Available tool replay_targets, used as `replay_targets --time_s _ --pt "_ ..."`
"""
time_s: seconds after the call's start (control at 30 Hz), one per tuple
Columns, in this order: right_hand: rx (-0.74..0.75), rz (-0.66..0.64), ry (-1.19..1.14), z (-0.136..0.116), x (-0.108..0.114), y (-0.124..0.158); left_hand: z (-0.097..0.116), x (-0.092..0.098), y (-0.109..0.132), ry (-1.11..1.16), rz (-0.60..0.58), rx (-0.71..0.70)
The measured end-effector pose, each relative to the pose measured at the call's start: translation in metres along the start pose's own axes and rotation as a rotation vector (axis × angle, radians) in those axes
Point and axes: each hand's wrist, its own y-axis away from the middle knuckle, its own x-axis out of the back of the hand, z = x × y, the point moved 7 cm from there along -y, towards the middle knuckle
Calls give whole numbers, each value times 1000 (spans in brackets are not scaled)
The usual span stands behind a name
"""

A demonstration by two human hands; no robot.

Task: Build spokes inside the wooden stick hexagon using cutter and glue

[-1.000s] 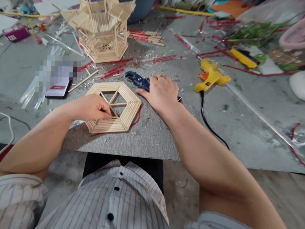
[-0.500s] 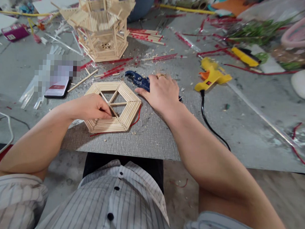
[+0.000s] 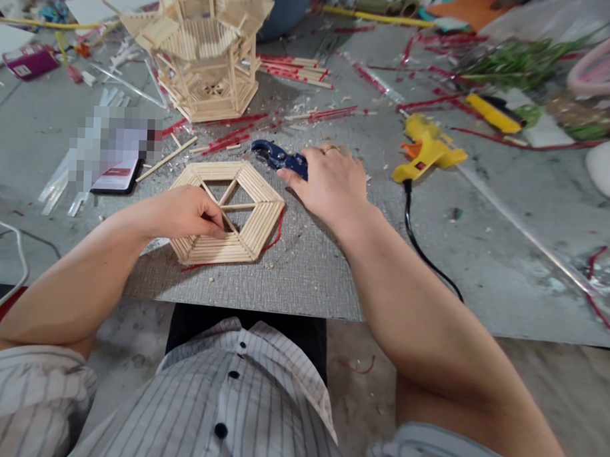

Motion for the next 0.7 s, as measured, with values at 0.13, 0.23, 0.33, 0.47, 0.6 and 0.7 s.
replay_targets --time_s 0.13,0.23,0.33,0.47,0.6,0.7 --pt "-16 -21 9 1 -2 0 0 -1 0 -33 -10 14" --pt "4 9 10 1 -3 0 1 -1 0 -82 -26 34" --pt "4 28 13 2 -4 0 4 -1 0 -135 -65 29" --pt "-15 7 18 1 -4 0 5 -1 0 -179 -92 31" --pt "-36 -32 -14 1 -3 0 4 -2 1 -173 -96 36" --pt "-34 -29 -17 1 -2 0 3 -2 0 -151 -85 30"
